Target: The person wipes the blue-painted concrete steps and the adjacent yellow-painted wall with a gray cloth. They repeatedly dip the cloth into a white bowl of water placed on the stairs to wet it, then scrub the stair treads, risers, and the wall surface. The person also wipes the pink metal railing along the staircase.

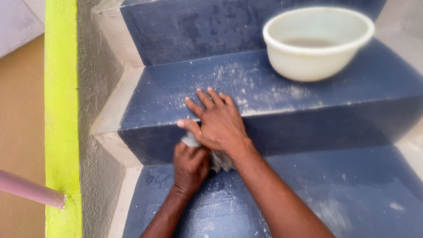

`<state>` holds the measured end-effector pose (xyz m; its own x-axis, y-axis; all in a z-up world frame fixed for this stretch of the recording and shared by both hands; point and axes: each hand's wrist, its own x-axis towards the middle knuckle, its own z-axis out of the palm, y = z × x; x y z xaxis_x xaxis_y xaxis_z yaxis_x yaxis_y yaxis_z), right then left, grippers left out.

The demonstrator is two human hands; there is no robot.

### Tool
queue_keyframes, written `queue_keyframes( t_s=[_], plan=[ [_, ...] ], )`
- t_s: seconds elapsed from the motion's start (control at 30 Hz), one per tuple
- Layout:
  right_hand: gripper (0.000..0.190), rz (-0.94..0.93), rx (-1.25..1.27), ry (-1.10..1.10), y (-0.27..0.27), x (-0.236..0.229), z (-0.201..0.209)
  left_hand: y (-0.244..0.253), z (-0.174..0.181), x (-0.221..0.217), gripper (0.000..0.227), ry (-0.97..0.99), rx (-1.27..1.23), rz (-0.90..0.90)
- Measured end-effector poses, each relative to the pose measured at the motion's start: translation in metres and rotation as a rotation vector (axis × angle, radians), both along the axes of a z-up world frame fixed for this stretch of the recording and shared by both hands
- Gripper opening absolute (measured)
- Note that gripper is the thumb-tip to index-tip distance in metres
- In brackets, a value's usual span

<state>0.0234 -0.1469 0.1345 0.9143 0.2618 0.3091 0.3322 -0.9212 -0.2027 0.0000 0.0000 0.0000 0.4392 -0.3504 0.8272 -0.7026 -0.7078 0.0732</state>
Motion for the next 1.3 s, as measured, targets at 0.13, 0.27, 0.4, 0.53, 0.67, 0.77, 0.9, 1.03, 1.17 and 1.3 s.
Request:
queue_keyframes(
  t_s=[0.13,0.27,0.4,0.53,0.67,0.77,0.9,1.03,1.17,1.3],
  plan=[
    [0.085,0.000,-0.049,-0.040,-0.003,-0.003,-0.001,-0.028,0.016,-0.015,0.022,0.243,-0.210,0.045],
    [0.083,0.032,-0.060,-0.027,-0.001,-0.004,-0.001,-0.077,0.022,-0.018,0.029,0.495,0.323,-0.495],
    [0.082,0.028,-0.035,-0.019,-0.006,-0.005,0.002,-0.061,0.014,0.006,0.025,0.528,0.547,-0.530],
    [0.082,0.026,-0.014,-0.015,-0.007,-0.006,0.004,0.040,0.021,0.026,0.034,0.055,0.556,-0.475],
    [0.080,0.028,-0.038,-0.033,-0.008,-0.004,0.002,0.112,0.022,0.004,0.026,0.072,0.179,0.039],
    [0.081,0.025,-0.094,-0.016,-0.003,-0.006,0.003,0.089,0.003,-0.014,0.017,0.203,-0.341,0.308],
    [0.083,0.020,-0.093,-0.001,-0.006,-0.014,0.009,-0.018,-0.013,-0.037,0.034,0.557,-0.228,-0.054],
    [0.083,0.046,-0.076,-0.003,-0.006,-0.013,0.011,0.005,0.019,-0.039,0.025,0.484,-0.018,-0.297],
    [0.086,0.017,-0.086,0.022,-0.008,-0.012,0.010,0.097,0.061,-0.039,0.035,0.506,-0.011,0.114],
    [0.091,0.013,-0.127,-0.015,-0.006,-0.011,0.008,0.107,0.039,-0.050,0.069,0.803,-0.150,0.300]
  ],
)
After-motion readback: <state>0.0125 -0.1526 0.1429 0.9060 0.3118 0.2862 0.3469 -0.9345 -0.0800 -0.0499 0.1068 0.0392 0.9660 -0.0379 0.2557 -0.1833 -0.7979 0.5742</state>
